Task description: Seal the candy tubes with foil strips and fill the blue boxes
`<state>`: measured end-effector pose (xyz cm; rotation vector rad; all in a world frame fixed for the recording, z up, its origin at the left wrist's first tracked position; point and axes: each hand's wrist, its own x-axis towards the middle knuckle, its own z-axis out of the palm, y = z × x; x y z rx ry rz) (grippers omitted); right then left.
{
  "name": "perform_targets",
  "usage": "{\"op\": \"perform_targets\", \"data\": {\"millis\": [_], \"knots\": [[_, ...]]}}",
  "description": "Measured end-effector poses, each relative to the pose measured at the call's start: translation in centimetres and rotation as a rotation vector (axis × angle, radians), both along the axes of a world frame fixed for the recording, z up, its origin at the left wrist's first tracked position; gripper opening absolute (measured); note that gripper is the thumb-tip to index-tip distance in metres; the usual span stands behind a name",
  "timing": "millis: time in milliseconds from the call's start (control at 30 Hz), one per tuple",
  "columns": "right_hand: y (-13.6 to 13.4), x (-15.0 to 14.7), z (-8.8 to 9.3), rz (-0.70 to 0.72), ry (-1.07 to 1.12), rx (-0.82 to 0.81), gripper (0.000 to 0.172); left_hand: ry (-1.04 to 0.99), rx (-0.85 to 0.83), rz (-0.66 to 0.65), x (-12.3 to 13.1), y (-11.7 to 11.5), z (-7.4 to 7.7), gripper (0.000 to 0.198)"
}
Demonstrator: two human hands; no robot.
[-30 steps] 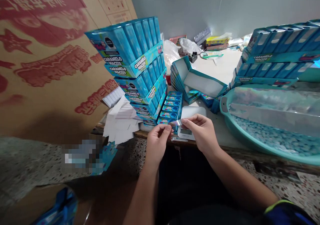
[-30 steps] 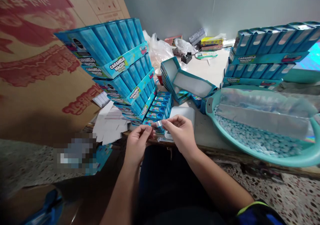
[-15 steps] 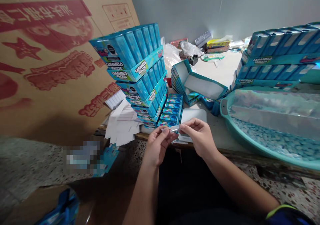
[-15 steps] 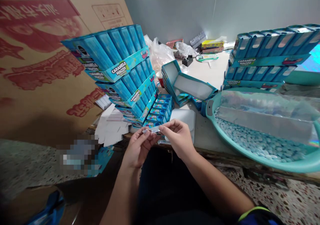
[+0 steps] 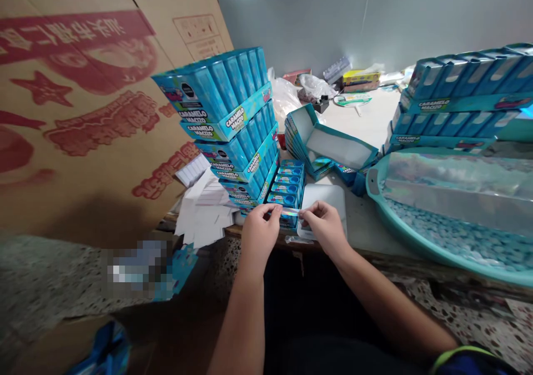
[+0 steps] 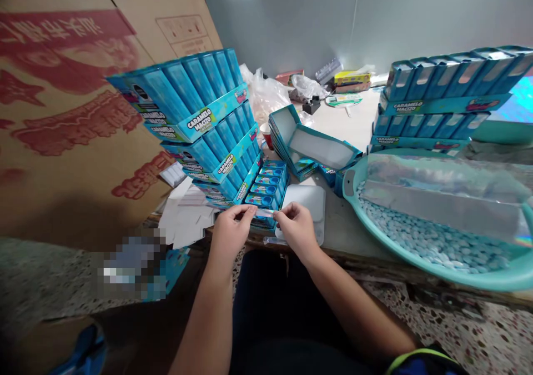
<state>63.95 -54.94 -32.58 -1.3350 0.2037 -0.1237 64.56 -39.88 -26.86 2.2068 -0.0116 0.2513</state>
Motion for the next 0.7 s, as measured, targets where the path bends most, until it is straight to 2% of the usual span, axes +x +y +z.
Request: {"op": "perform_targets", "data": {"millis": [133,267,400,567,700], "knots": [[0.3,0.2,0.2,0.016,-0.043,0.030,0.027,0.006,0.108,0.045,0.3,-0.1,0.3,0.020],[0.4,0.3,0.4,0.027,-0.077,0.098,0.033,0.071,0.100,0.027,0.9,0.4,0.1,0.018],[0.5,0.2,0.3,0.039,-0.059,0.106,0.030,0.068,0.093,0.048,1.1,0.7,-0.3,0.024],[0.6,0.3,0.3,0.048,-0.034,0.033,0.025,0.038,0.171,0.050,0.9,0.3,-0.4,0.017],[0.8,0.3,0.0,0.074,0.014,0.008,0.034,-0.010,0.159,0.101,0.4,-0.4,-0.6,0.018]]}}
